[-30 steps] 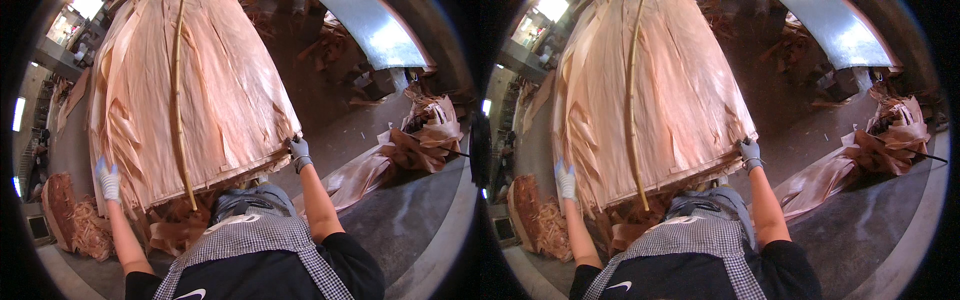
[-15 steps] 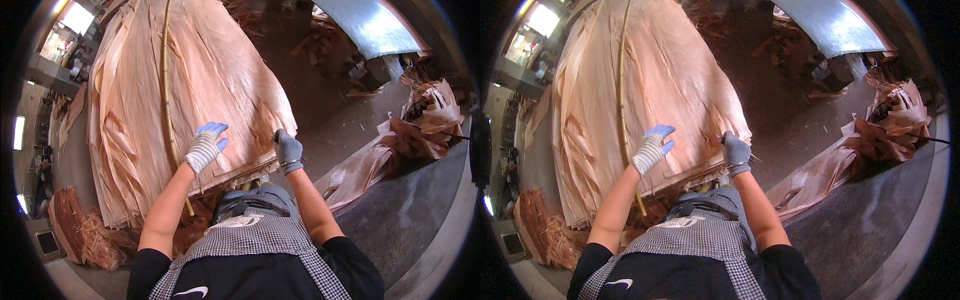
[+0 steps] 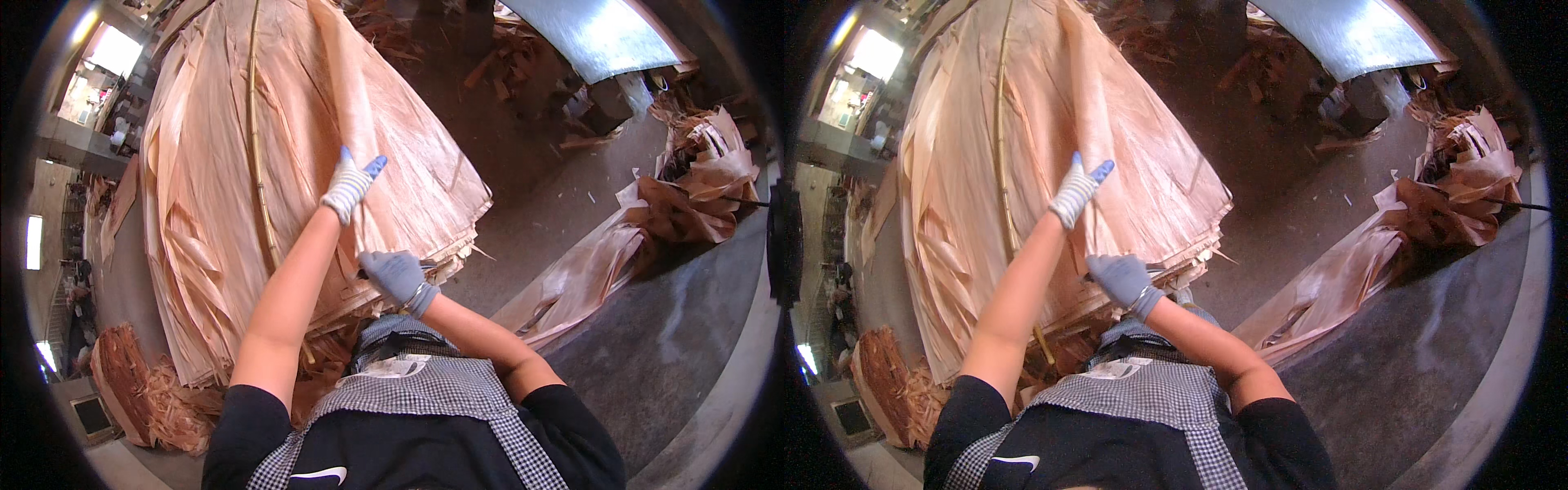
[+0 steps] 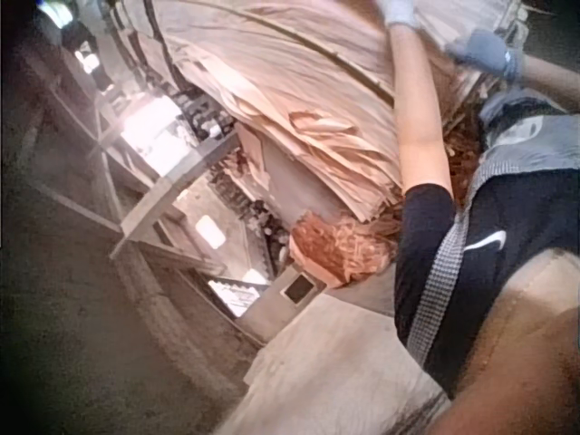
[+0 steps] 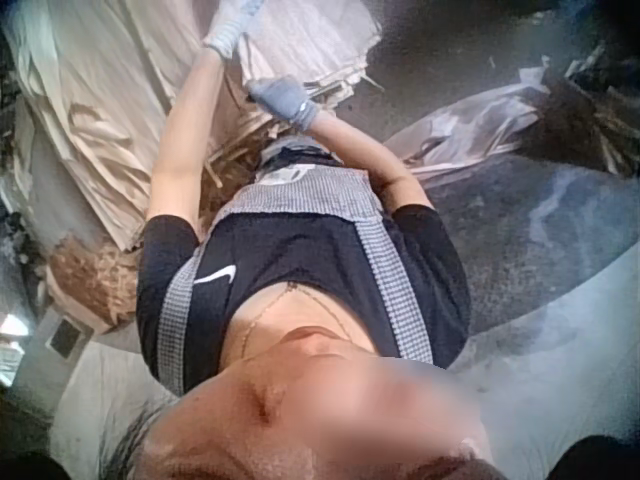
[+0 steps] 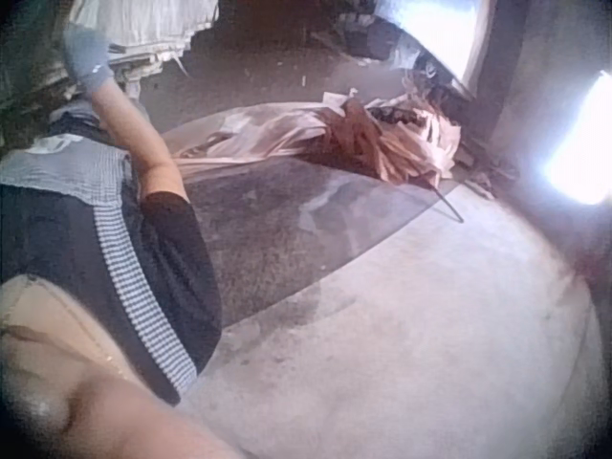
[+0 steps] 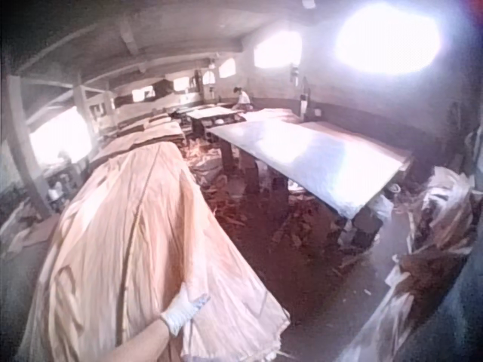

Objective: The person trims a wood veneer sheet with a small blade, moves the sheet aside, and then carries another large wood veneer sheet across the workshop to a metal workbench, where they secure it with tape.

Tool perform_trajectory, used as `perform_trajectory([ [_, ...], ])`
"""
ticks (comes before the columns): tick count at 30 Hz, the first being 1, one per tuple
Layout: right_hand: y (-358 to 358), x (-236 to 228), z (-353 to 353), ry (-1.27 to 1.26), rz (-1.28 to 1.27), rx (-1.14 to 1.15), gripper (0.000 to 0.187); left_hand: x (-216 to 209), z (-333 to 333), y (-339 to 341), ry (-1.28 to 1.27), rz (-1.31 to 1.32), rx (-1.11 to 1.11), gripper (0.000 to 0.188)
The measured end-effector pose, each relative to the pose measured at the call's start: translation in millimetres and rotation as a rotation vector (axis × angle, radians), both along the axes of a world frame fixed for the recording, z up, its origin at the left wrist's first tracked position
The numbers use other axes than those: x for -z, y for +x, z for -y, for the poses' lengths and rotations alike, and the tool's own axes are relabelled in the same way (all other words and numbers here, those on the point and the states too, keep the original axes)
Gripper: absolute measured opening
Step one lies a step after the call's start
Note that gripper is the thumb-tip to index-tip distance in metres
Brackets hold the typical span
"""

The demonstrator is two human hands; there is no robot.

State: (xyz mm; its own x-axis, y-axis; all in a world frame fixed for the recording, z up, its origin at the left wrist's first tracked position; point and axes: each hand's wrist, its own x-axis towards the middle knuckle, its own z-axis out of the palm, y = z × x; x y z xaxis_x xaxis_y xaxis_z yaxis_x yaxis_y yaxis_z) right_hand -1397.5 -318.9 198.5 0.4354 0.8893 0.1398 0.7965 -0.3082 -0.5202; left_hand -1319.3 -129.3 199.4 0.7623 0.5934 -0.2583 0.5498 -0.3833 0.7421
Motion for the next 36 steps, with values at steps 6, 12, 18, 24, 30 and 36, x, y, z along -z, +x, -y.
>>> perform_trajectory([
  [6,-16.5,-19.1,1.5,0.267,-0.256,-0.066,0.036,17.4,-62.4,0.4,0.081,-0.143,-0.082,0.053],
  [12,-44.6,27.2,35.4,0.098,-0.639,-0.076,0.03,-46.5,-121.0,-83.7,-0.664,0.346,-0.099,0.038],
  [18,-111.3,68.9,-15.3,-0.115,-0.721,-0.267,0.032,-66.6,-231.4,-194.0,-0.588,0.373,-0.296,0.038],
  [24,-184.7,107.6,-82.0,-0.026,-1.187,-0.45,0.027,-69.6,-291.4,-271.7,-0.723,0.418,-0.407,0.042],
  [30,-259.1,80.7,-102.8,-0.024,-1.356,-0.146,0.027,9.5,-350.4,-365.9,-0.831,0.463,-0.53,0.049],
  [36,-238.2,49.7,-16.7,0.429,-1.336,0.545,0.031,64.5,-311.9,-336.5,-1.013,0.515,-0.376,0.038],
])
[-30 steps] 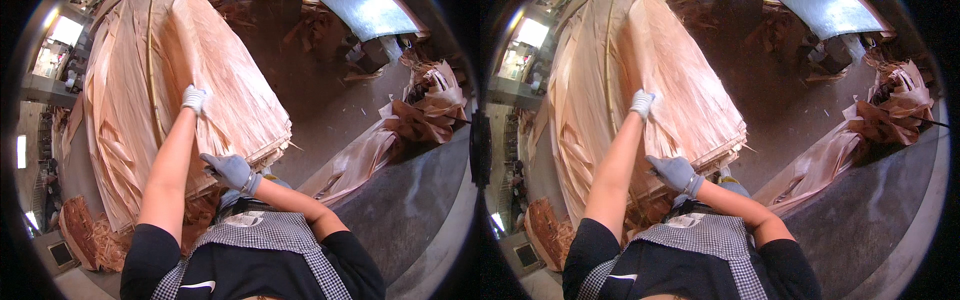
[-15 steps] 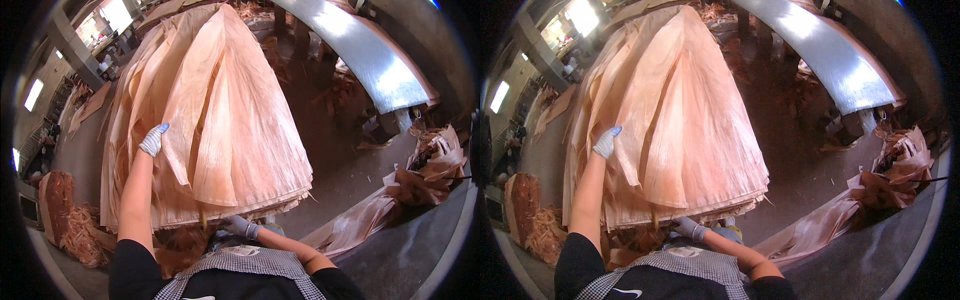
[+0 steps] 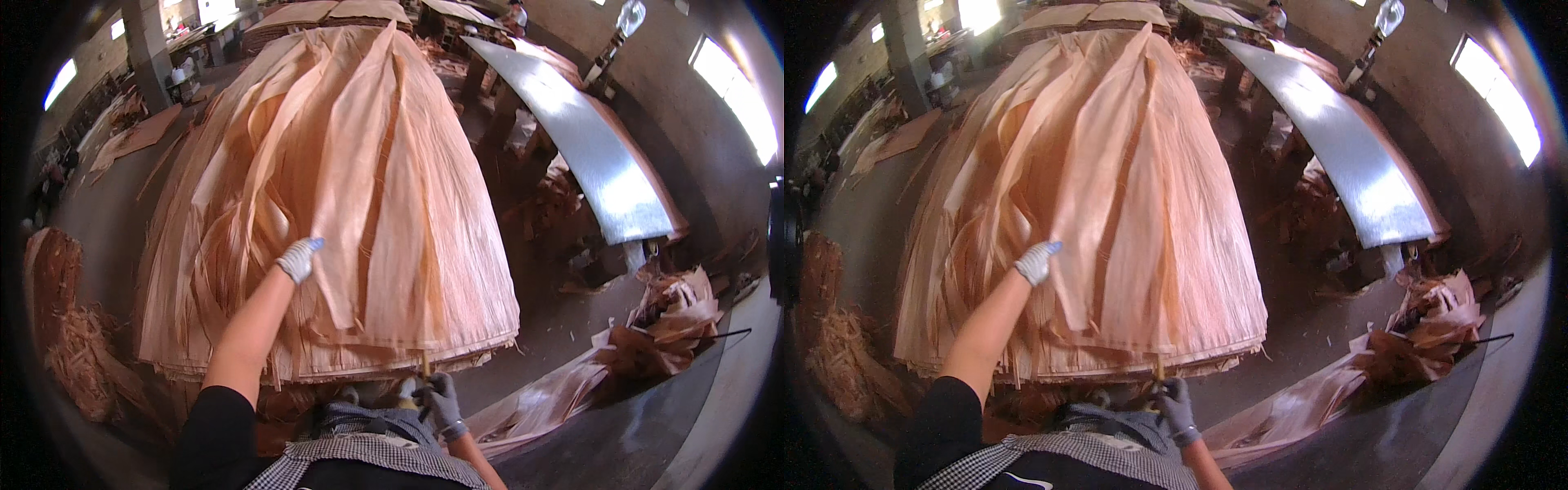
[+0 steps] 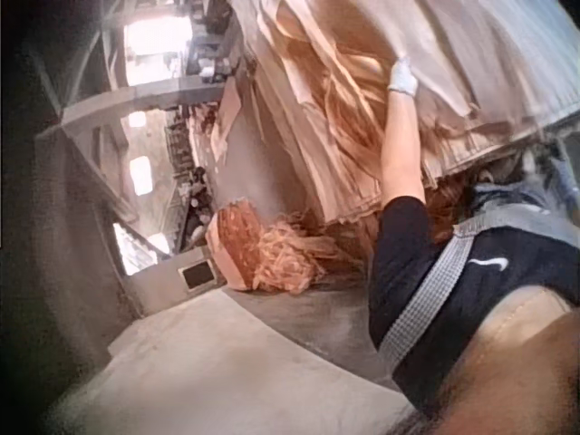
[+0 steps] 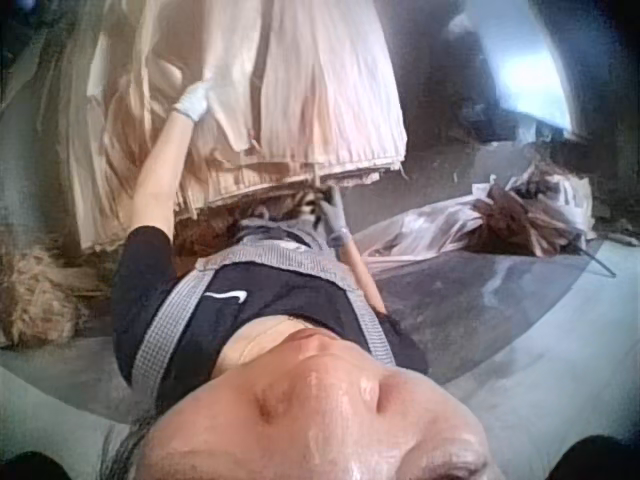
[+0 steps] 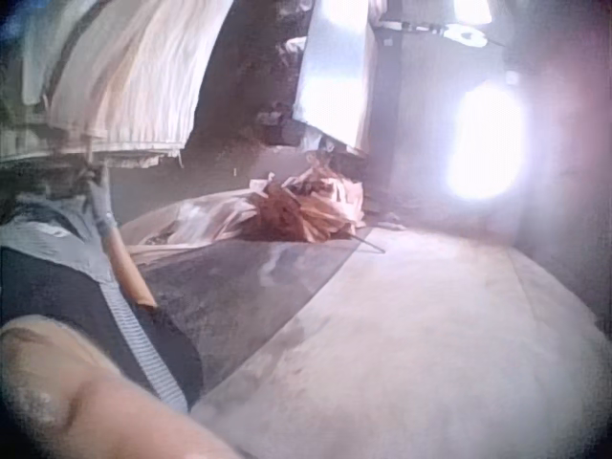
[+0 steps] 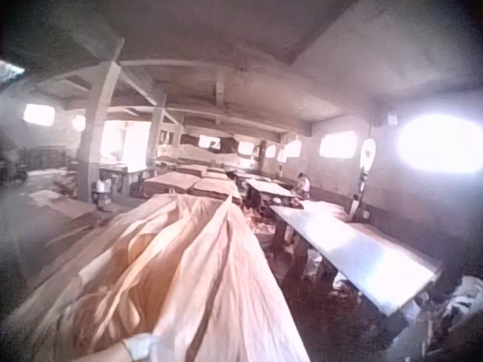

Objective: The person trims a wood veneer sheet with a small blade, moves the sheet aside, and then carries another large wood veneer sheet across the workshop to a metal workbench, where they secure it with tape.

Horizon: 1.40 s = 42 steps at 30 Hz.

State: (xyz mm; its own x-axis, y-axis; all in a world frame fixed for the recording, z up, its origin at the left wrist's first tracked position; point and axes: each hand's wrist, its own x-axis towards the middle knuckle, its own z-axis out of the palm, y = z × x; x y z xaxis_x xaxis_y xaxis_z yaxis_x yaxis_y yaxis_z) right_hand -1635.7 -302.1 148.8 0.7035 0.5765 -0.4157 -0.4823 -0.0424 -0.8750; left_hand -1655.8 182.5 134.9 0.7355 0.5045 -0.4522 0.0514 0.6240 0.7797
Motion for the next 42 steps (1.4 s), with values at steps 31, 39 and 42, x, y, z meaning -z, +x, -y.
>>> perform_trajectory([
  [31,-31.5,-19.4,-96.8,-0.08,-0.112,0.059,0.039,-90.7,3.0,-260.0,1.381,-1.433,0.444,0.046],
  [39,-107.8,-30.8,-155.0,-0.356,0.841,-0.573,0.048,-94.6,134.7,-128.0,1.412,-0.458,0.215,0.079],
  [42,-143.5,22.3,-155.1,-0.36,0.702,-0.785,0.077,-110.1,194.2,-78.3,1.333,-0.834,0.536,0.072],
])
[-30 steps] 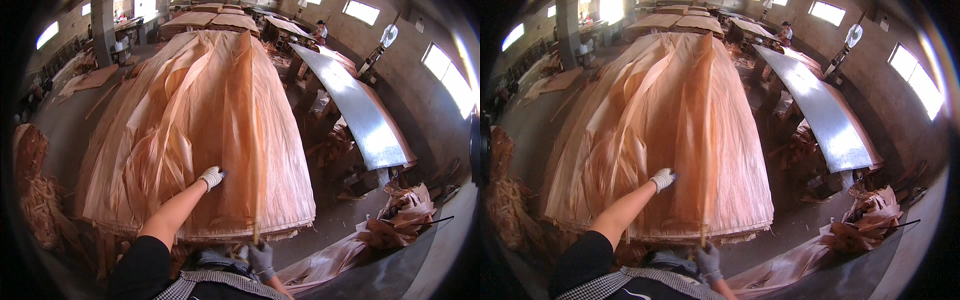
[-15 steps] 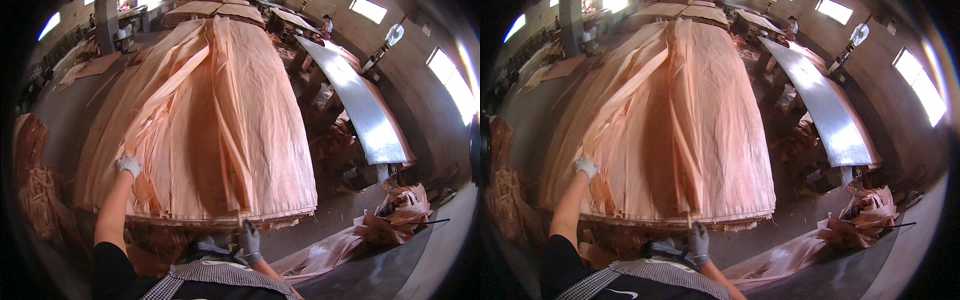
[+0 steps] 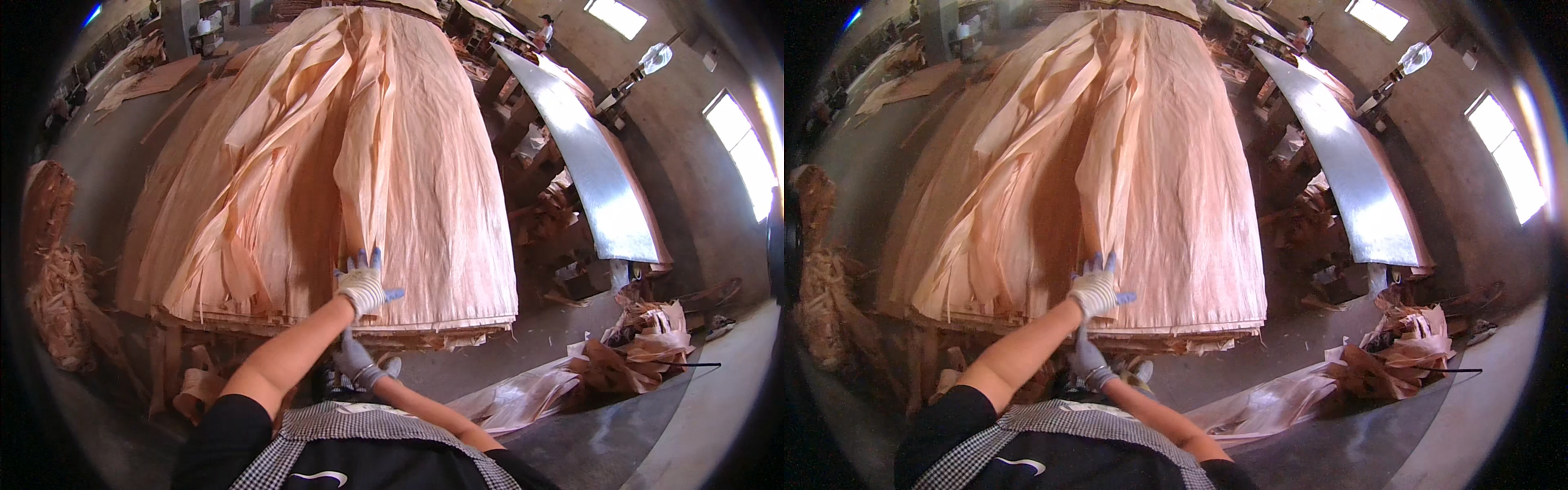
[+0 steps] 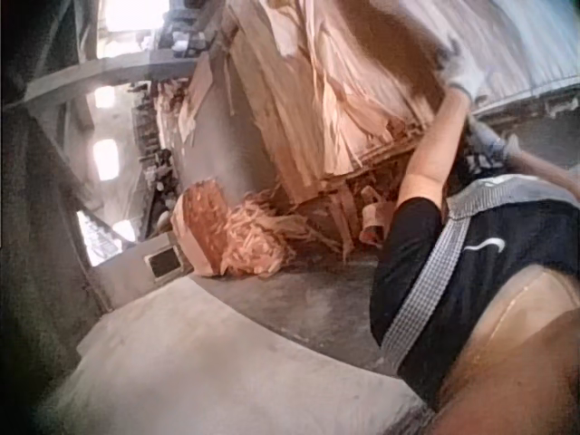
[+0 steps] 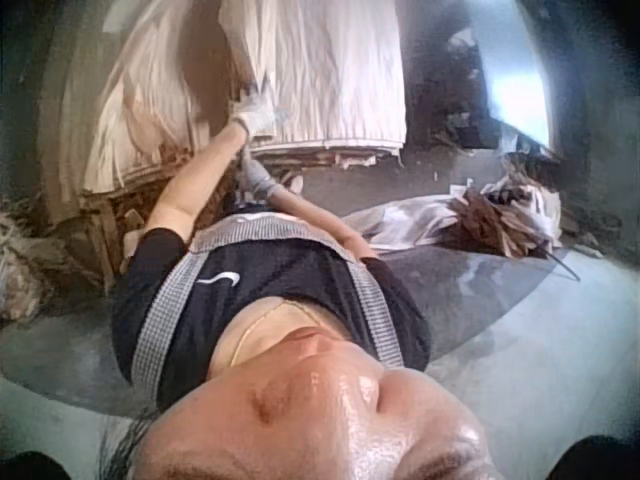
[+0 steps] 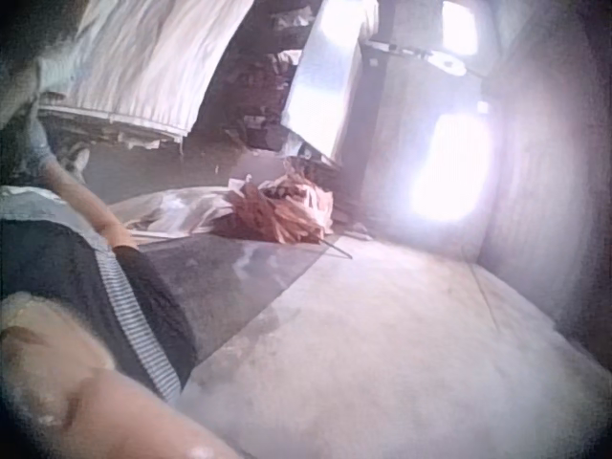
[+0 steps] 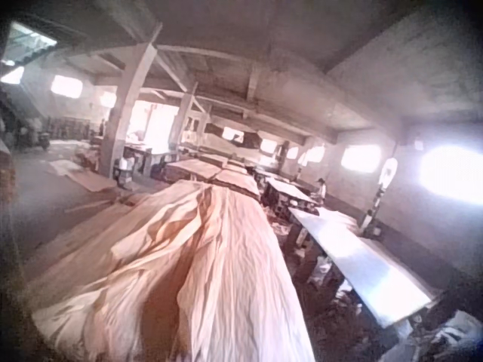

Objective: The person trims a wood veneer sheet with a small blade, moves the sheet aside, and then carries another large wood veneer sheet across the workshop to a metal workbench, where they secure it with tape.

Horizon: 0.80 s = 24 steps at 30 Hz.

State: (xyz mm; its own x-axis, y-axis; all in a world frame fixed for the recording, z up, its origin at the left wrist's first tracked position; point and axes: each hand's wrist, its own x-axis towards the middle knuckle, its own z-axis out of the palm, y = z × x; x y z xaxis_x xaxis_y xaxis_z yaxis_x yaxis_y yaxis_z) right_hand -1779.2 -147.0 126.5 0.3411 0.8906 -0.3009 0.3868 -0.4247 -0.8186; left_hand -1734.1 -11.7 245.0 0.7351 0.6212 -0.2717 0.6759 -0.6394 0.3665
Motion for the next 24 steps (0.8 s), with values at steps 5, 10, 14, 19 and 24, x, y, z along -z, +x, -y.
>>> perform_trajectory([
  [5,-4.8,48.4,38.6,0.304,-0.256,0.075,0.057,48.9,-21.3,-5.4,-0.2,0.084,-0.111,0.039],
  [10,7.2,-3.8,40.5,0.283,-0.738,0.373,0.051,23.5,-53.9,-65.3,-1.08,1.231,-0.378,0.05],
  [14,21.2,-60.1,23.1,0.344,-0.992,0.584,0.04,70.9,-73.9,-113.3,-1.306,1.349,-0.484,0.054],
  [19,81.8,-105.9,-29.9,0.109,-0.993,0.571,0.025,45.4,-44.2,-106.4,-1.498,1.281,-0.57,0.049],
  [24,134.8,-191.6,-16.7,0.203,-0.617,0.524,0.022,-9.5,-8.9,-148.2,-2.038,1.078,0.062,0.05],
])
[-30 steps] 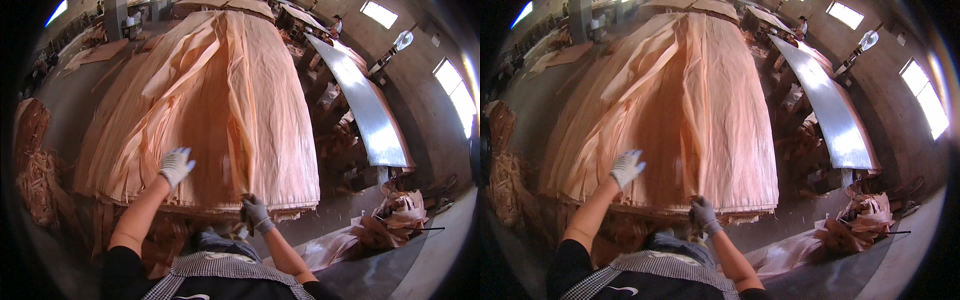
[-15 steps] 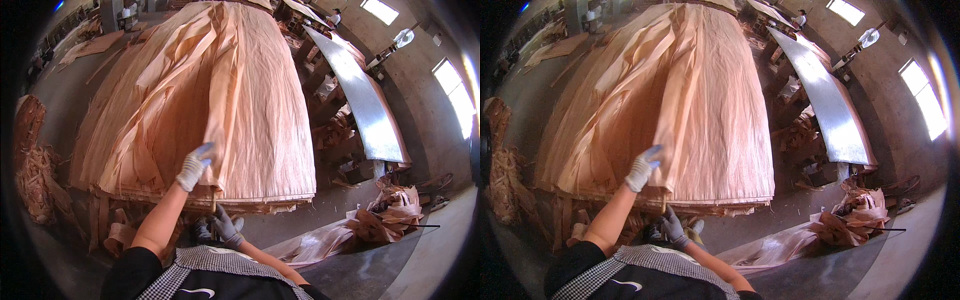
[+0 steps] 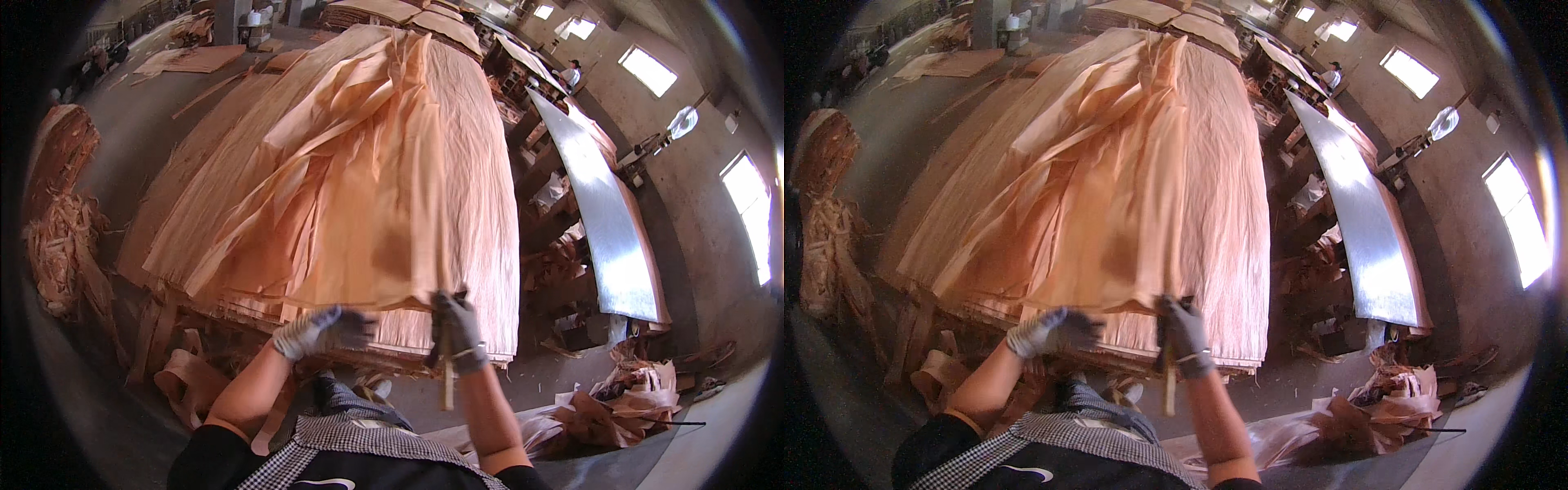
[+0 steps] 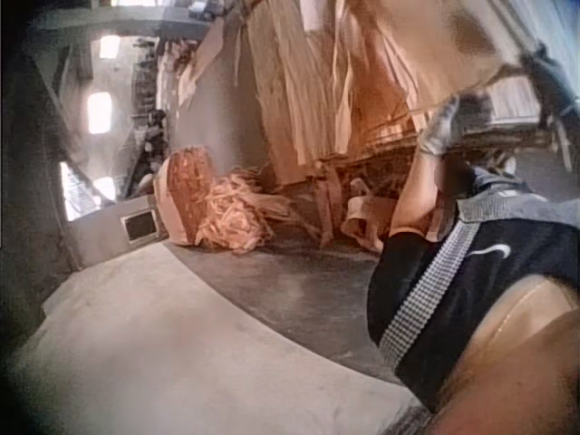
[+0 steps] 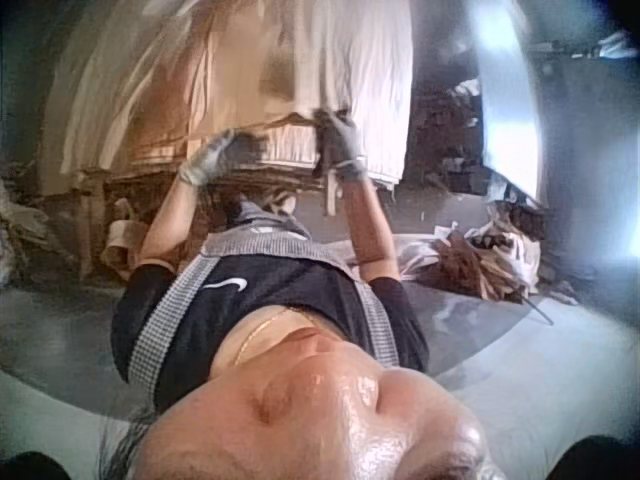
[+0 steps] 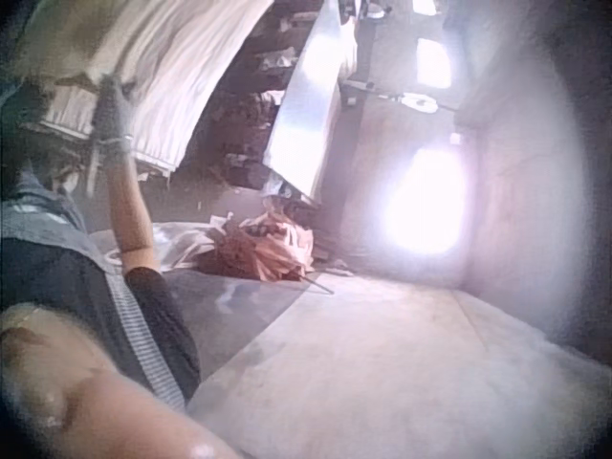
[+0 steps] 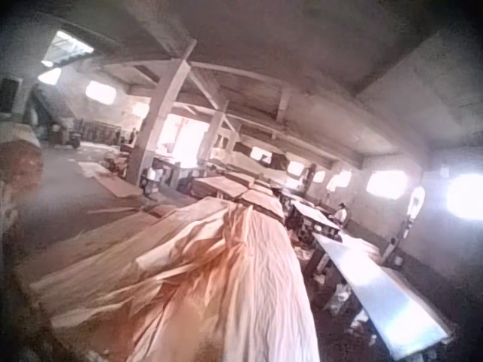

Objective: The person trims a wood veneer sheet with a small blade, moves the sheet aside, and then carries another large wood veneer sheet across the workshop to a metal workbench, where they secure it with tape.

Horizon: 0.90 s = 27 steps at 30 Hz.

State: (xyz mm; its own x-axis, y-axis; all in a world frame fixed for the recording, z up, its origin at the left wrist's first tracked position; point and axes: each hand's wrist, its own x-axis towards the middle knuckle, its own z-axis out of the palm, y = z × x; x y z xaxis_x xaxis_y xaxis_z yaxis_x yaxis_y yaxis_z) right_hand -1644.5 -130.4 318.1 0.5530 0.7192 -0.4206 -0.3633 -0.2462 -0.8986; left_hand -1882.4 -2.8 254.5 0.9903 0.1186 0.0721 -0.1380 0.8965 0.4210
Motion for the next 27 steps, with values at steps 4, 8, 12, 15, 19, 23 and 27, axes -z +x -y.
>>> perform_trajectory([
  [4,72.2,15.9,51.2,-0.142,0.02,0.038,0.015,64.5,40.2,-32.2,-0.033,-0.365,0.095,0.053],
  [8,105.3,35.6,93.3,-0.167,0.177,0.266,0.011,112.0,42.4,-45.9,-0.605,-0.185,-0.374,0.074],
  [12,117.2,26.9,127.3,-0.242,0.278,0.284,0.018,76.3,76.0,-22.5,-0.164,-0.248,-0.382,0.083],
  [15,137.9,29.5,175.0,-0.22,0.343,0.341,0.017,68.7,101.0,5.3,-0.22,-0.447,-0.54,0.075],
  [19,164.2,12.8,243.4,-0.182,0.375,0.355,0.014,78.2,150.9,54.9,-0.262,-0.51,-0.767,0.023],
  [23,204.6,24.8,325.4,-0.108,0.386,0.368,0.008,30.3,214.1,132.8,0.538,-0.556,-0.708,0.014],
  [27,244.7,43.1,402.0,-0.106,0.383,0.399,0.012,25.3,277.1,182.7,0.704,-0.809,-0.721,0.02],
])
